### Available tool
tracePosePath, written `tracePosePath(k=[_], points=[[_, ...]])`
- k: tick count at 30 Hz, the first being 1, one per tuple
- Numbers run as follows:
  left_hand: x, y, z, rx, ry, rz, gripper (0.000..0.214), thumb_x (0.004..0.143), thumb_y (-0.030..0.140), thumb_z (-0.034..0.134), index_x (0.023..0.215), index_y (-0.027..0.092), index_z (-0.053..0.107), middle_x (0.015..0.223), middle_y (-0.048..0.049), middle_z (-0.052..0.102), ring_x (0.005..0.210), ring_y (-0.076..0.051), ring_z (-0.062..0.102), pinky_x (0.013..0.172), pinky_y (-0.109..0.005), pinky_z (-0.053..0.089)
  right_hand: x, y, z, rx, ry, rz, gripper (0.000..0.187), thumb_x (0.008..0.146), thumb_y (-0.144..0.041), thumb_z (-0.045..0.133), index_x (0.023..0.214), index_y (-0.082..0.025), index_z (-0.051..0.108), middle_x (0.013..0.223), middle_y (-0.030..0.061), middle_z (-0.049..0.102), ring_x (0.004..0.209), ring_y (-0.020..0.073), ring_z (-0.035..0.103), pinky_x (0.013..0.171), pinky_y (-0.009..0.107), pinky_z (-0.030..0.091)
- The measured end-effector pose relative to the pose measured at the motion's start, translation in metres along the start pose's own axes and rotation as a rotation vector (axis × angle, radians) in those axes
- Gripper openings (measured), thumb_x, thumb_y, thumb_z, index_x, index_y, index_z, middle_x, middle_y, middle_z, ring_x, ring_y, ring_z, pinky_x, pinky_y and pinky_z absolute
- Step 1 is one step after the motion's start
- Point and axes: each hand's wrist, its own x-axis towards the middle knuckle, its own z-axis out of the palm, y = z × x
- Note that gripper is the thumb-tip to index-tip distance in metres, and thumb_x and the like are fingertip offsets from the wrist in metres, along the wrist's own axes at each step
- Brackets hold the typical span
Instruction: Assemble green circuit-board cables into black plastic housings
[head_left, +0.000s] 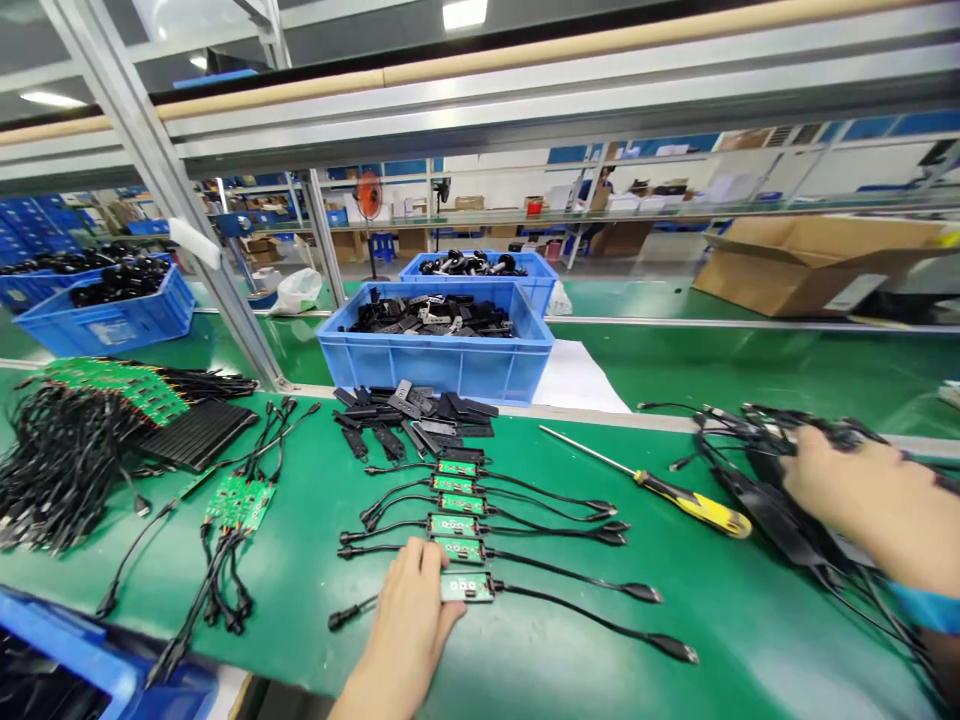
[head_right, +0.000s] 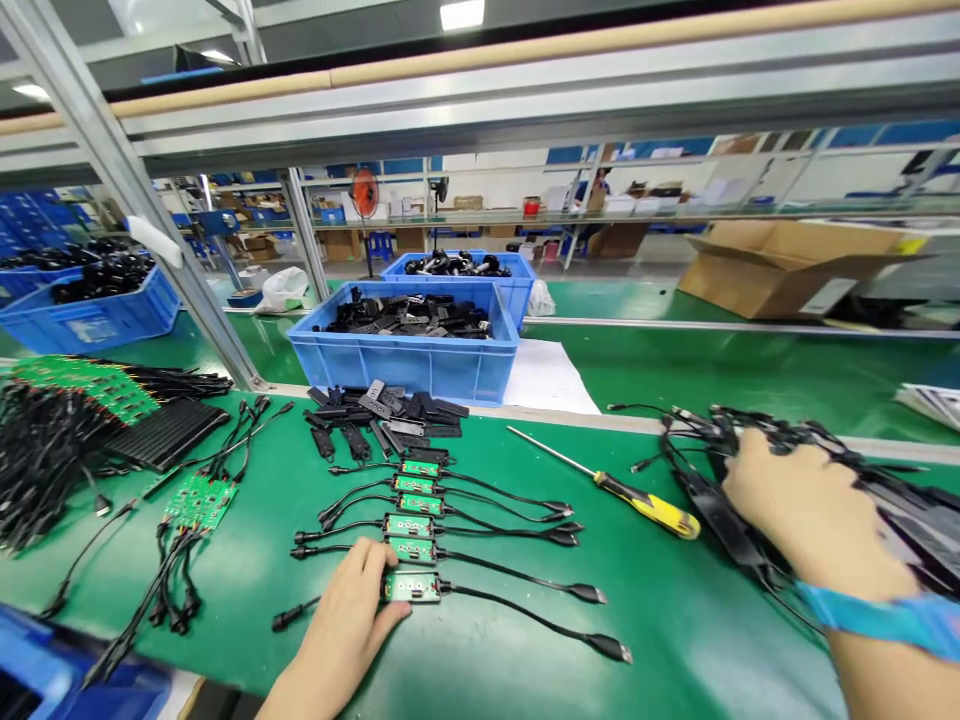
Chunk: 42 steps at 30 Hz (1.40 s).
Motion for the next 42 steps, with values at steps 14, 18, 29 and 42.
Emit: tracePosePath(k=[14,18,29,42], points=[[-0.020,-0.012,-0.032,-1.136,-0.246,-0.151,0.052,0.085,0.059,0.061,0.114,0.017,0.052,0.077,0.0019,0.054,0.044,-0.003,0.027,0.044,-0.019,0.020,-0.004,-0.246,0.081,0.420,-0.151,-0.767,0.015,0.092,-0.027,0.061,0.099,-0.014,0.065,0.104,0.0065,0.066,0.096,0.0197,0.063,0.086,0.040,0.051],[-0.021,-0.009,-0.031,-1.568,-0.224,-0.288,0.054,0.074,0.049,0.078,0.109,0.015,0.055,0.079,0.0002,0.058,0.046,0.000,0.032,0.043,-0.016,0.017,-0.006,-0.236,0.077,0.469,-0.148,-0.752,0.015,0.094,-0.023,0.057,0.084,-0.014,0.063,0.090,0.0047,0.066,0.091,0.0196,0.063,0.086,0.040,0.049],[-0.017,0.016,-0.001,-1.518,-0.210,-0.324,0.064,0.055,0.041,0.092,0.105,0.010,0.067,0.105,-0.0140,0.070,0.066,-0.014,0.070,0.058,-0.021,0.054,-0.117,-0.171,-0.018,1.269,-0.470,-0.512,0.030,0.093,-0.046,0.049,0.107,-0.021,0.058,0.074,0.0009,0.060,0.058,0.0140,0.058,0.050,0.023,0.049],[-0.032,0.033,-0.002,-1.500,-0.267,-0.276,0.058,0.052,0.028,0.095,0.104,0.013,0.075,0.094,-0.0093,0.072,0.073,-0.011,0.068,0.068,-0.016,0.051,-0.180,-0.186,-0.018,1.611,-0.689,-0.348,0.024,0.086,-0.044,0.064,0.084,-0.021,0.061,0.071,-0.0013,0.053,0.056,0.0122,0.055,0.047,0.022,0.048]])
